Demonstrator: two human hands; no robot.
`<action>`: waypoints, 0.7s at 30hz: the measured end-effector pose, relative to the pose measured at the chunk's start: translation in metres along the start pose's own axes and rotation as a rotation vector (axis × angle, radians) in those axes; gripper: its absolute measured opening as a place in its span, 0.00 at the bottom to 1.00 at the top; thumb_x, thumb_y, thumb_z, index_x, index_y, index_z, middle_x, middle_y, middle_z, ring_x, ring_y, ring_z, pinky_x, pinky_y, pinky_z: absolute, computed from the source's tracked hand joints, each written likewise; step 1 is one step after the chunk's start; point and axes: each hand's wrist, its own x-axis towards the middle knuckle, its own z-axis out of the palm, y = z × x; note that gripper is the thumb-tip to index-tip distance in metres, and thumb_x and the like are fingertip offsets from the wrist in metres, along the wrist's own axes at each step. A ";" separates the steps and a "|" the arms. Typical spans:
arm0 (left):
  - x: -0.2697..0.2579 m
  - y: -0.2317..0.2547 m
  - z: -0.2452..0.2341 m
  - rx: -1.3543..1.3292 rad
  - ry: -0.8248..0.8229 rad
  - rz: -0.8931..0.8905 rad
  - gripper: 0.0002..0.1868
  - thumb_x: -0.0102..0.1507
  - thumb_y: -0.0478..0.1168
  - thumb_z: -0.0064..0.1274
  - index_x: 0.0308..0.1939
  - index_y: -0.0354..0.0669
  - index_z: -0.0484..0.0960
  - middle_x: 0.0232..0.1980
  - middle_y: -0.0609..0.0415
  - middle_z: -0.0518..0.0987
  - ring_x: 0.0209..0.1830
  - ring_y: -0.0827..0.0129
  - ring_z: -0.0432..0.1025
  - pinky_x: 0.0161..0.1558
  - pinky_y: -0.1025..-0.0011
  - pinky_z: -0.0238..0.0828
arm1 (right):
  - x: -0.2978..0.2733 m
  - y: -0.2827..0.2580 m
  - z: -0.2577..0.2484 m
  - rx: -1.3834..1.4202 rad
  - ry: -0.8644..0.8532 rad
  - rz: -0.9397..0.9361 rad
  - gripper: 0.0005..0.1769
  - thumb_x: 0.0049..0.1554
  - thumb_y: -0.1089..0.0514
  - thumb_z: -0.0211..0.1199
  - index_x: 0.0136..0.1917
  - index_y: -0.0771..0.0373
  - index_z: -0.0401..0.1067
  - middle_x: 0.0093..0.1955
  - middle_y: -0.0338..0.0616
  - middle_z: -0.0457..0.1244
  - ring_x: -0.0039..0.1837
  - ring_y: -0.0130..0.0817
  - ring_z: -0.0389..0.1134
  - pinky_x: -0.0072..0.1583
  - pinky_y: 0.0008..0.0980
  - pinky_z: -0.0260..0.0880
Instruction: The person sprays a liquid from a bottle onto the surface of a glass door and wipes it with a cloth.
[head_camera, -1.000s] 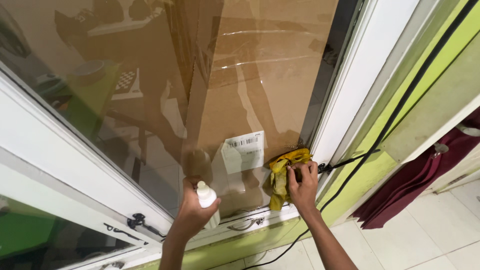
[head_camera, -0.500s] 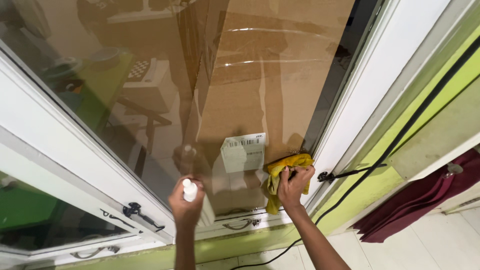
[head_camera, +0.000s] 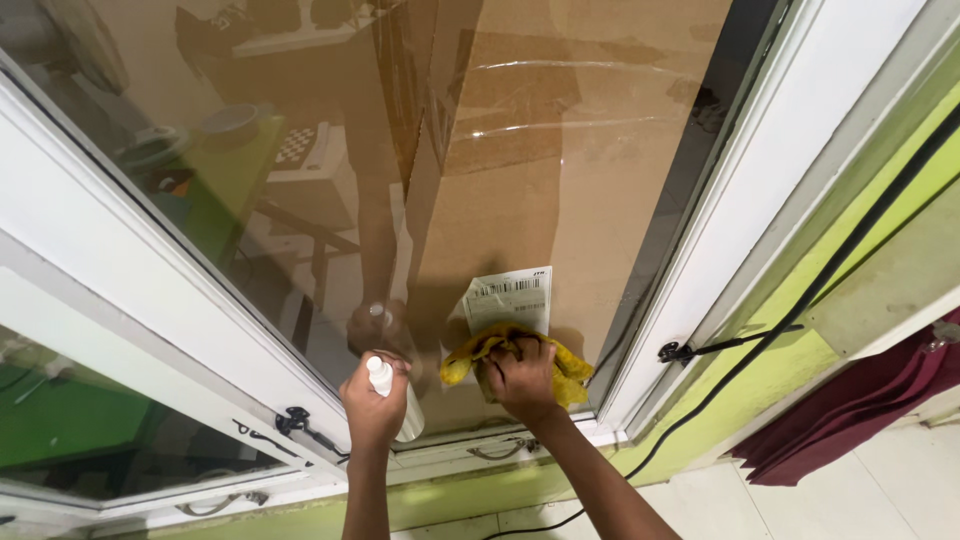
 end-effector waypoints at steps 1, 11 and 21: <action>0.000 0.000 0.000 -0.001 -0.001 0.001 0.04 0.62 0.33 0.56 0.32 0.38 0.78 0.30 0.55 0.83 0.29 0.74 0.76 0.36 0.73 0.72 | -0.002 0.004 0.001 -0.018 -0.073 0.010 0.11 0.51 0.51 0.69 0.45 0.58 0.75 0.53 0.58 0.60 0.54 0.56 0.58 0.58 0.60 0.54; 0.000 -0.006 0.000 -0.048 -0.011 0.020 0.04 0.61 0.31 0.55 0.32 0.37 0.76 0.32 0.55 0.84 0.30 0.74 0.77 0.37 0.74 0.73 | -0.007 0.056 -0.049 0.126 0.168 0.393 0.06 0.51 0.71 0.60 0.44 0.70 0.69 0.55 0.63 0.50 0.62 0.57 0.56 0.61 0.51 0.59; 0.000 -0.012 -0.001 -0.105 -0.025 0.043 0.03 0.59 0.28 0.53 0.31 0.37 0.76 0.32 0.54 0.84 0.32 0.73 0.78 0.39 0.74 0.74 | 0.019 0.053 -0.062 0.251 0.426 0.534 0.08 0.59 0.71 0.51 0.41 0.66 0.55 0.49 0.50 0.50 0.50 0.40 0.54 0.52 0.44 0.59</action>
